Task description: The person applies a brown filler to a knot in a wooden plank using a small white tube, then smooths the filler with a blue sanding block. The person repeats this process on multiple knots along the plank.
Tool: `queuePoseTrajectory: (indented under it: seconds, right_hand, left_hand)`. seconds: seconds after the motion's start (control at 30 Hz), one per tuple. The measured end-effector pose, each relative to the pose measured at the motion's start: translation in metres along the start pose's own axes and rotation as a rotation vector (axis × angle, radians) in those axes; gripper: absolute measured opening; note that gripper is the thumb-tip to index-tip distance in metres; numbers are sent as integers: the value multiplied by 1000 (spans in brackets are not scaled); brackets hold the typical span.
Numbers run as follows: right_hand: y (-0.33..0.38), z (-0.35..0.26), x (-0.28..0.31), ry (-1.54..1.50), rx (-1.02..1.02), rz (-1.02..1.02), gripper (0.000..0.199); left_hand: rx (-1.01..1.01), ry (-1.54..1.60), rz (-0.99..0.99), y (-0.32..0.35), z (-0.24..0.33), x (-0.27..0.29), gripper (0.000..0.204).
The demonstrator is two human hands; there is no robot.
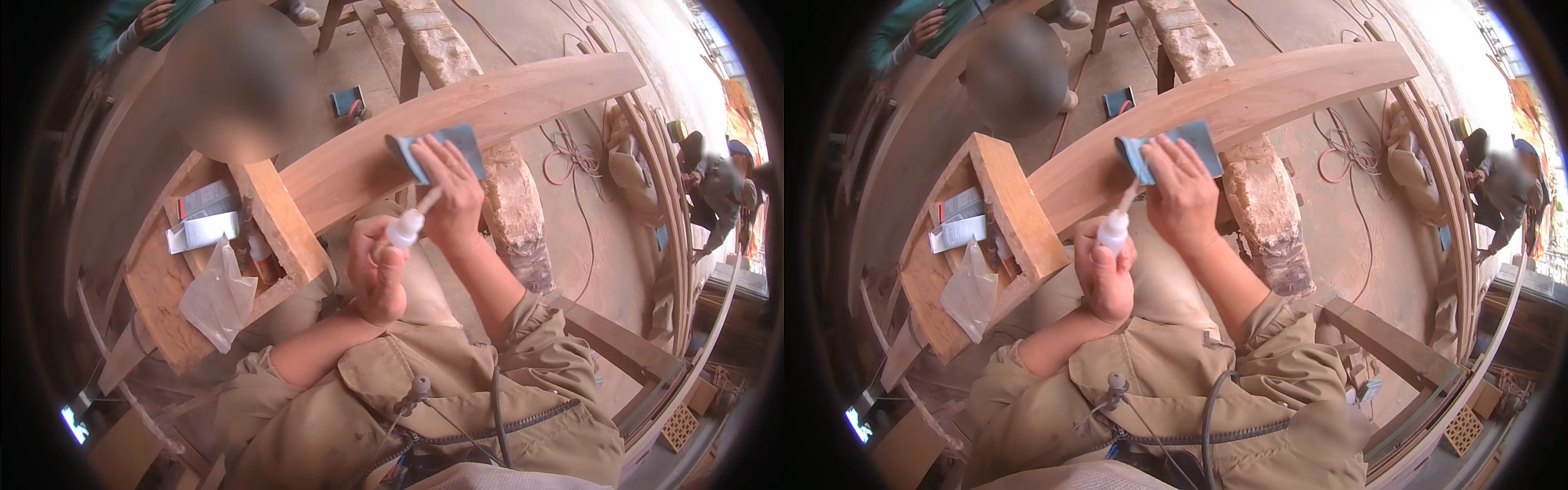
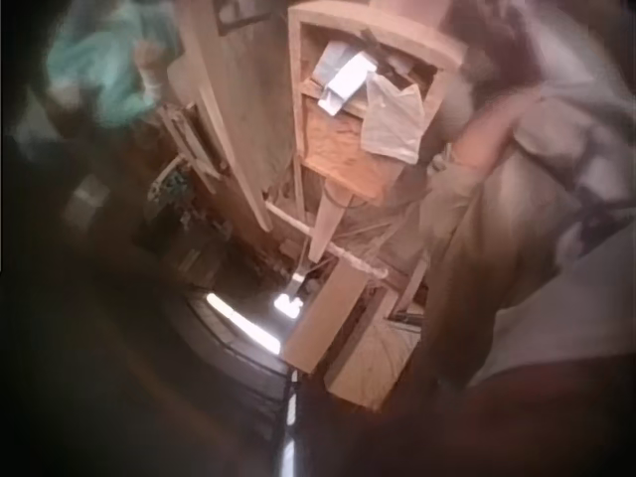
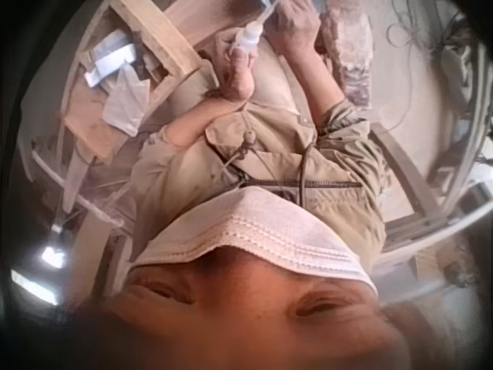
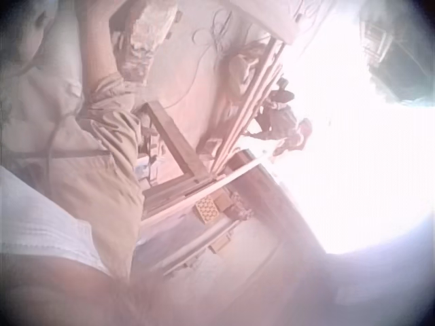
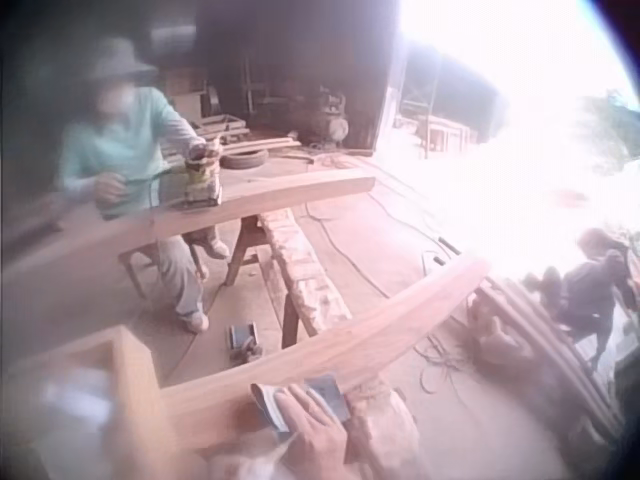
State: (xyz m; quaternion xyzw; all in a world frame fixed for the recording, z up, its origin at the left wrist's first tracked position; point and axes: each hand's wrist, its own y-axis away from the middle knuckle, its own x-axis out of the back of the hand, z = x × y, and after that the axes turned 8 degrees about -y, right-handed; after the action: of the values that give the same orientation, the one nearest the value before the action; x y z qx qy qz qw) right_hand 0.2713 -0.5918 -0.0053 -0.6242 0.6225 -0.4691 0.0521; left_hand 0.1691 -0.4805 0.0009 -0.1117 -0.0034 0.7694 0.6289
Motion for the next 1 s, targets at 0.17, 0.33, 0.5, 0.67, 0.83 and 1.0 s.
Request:
queuePoseTrajectory:
  seconds: [0.17, 0.33, 0.5, 0.67, 0.83, 1.0]
  right_hand:
    - [10, -19, -11, -97, 136, -230, 37]
    - [-18, 62, 39, 248, -86, 83, 15]
    - [-33, 13, 29, 190, -113, -169, 9]
    - [-85, -2, 48, 470, -276, -306, 12]
    - [-67, 5, 16, 247, 1, -434, 23]
    - [-45, -47, 0, -5, 172, -612, 28]
  left_hand:
    - [-91, 35, -250, 13, 30, -11, 49]
    - [-13, -85, -191, 24, 23, 5, 48]
    - [87, -128, -139, 36, 17, 40, 48]
    - [151, -98, -103, 51, 8, 57, 38]
    - [173, -94, -129, 55, 5, 57, 36]
    - [71, -160, -177, 50, 21, 54, 38]
